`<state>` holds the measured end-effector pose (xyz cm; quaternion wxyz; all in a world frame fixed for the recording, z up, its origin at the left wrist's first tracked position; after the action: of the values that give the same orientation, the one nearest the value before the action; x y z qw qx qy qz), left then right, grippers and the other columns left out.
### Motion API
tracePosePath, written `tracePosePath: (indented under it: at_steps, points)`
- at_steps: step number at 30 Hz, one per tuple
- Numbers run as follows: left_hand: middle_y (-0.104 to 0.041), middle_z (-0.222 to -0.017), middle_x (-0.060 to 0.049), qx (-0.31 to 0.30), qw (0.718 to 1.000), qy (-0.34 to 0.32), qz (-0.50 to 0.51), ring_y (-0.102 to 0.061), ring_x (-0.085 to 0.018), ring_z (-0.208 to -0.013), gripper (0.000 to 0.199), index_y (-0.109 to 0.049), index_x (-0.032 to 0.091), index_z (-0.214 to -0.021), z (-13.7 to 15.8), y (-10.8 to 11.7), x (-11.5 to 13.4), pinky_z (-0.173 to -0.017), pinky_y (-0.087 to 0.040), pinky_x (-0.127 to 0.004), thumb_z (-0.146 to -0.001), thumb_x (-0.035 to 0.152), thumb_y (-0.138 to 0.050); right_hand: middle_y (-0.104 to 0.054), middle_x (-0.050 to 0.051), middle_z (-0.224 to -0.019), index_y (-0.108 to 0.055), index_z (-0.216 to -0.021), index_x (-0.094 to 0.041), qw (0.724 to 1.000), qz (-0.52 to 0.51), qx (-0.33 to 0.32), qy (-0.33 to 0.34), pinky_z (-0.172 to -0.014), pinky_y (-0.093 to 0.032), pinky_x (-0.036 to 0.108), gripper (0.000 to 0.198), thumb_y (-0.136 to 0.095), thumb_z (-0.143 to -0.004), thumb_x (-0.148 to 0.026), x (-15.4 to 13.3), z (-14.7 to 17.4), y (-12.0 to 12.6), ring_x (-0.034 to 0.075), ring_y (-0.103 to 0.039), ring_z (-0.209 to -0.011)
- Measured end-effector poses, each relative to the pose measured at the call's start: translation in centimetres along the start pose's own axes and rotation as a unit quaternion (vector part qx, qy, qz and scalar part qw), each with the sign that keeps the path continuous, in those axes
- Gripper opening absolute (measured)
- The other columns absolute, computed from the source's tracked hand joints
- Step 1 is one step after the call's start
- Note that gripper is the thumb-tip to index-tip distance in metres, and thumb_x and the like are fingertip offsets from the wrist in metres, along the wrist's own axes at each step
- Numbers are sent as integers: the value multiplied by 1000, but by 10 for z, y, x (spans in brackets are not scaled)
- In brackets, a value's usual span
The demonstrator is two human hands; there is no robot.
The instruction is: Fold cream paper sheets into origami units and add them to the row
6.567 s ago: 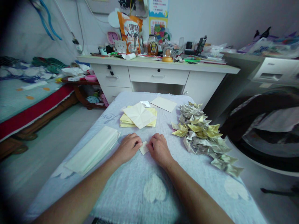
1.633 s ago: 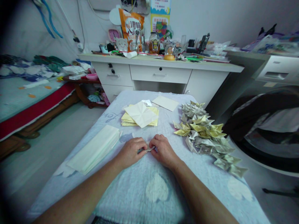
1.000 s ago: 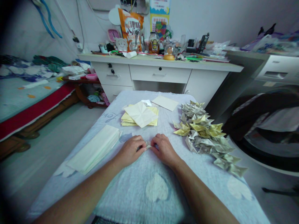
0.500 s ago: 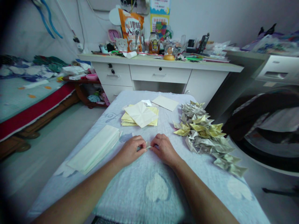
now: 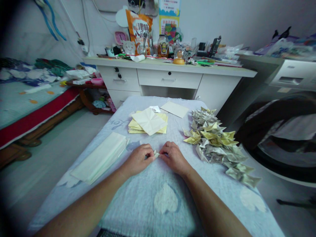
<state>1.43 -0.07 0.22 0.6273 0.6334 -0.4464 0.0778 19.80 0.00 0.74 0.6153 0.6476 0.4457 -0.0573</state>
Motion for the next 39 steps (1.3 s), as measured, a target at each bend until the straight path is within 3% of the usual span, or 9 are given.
tracePosePath:
  at_steps: [16, 25, 29, 35, 39]
  points:
    - [-56, -75, -1, -3, 999, -6, -39, -53, -15, -78, 17, -56, 17, -65, 1, 1, -2, -74, -38, -27, -81, 21, -57, -54, 4, -84, -57, -77, -18, 1000, 25, -4, -19, -75, -38, 31, 8, -61, -83, -16, 2, 0, -1, 18, -49, -83]
    - [-57, -74, 1, -26, 998, -9, -51, -53, -15, -78, 12, -55, 18, -67, 1, 3, 0, -72, -36, -27, -75, 18, -64, -55, 3, -85, -58, -79, -18, 1000, 10, -20, -3, -79, -37, 34, 3, -61, -78, -16, -1, 2, 2, 19, -48, -86]
    - [-59, -75, 2, -25, 999, -9, -45, -54, -15, -78, 16, -56, 18, -69, 1, 3, 0, -72, -35, -27, -71, 24, -71, -55, 3, -85, -58, -82, -18, 1000, 3, -13, -2, -78, -36, 33, 6, -60, -77, -18, 0, 3, 3, 19, -48, -85]
    - [-60, -75, 1, -27, 999, -15, -38, -55, -15, -79, 22, -59, 19, -68, 1, 3, 1, -73, -36, -28, -78, 37, -67, -55, 4, -85, -59, -80, -18, 1000, -3, -29, 1, -80, -35, 34, 5, -57, -81, -22, -1, 3, 4, 20, -48, -86]
    - [-60, -76, 1, -28, 998, -9, -50, -55, -16, -81, 15, -61, 20, -70, 2, 3, 1, -74, -35, -28, -76, 31, -69, -54, 4, -87, -59, -80, -18, 999, 16, -32, -16, -80, -35, 34, 11, -57, -72, -11, -2, 2, 3, 20, -48, -88]
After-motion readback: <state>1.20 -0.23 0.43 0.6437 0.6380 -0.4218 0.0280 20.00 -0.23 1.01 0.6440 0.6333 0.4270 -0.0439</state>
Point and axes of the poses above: each hand's wrist, its own z-axis away from the middle knuckle, its own y-axis out of the back of the hand, x = y × z, the point moved 1 cm from there along -z, towards the middle knuckle
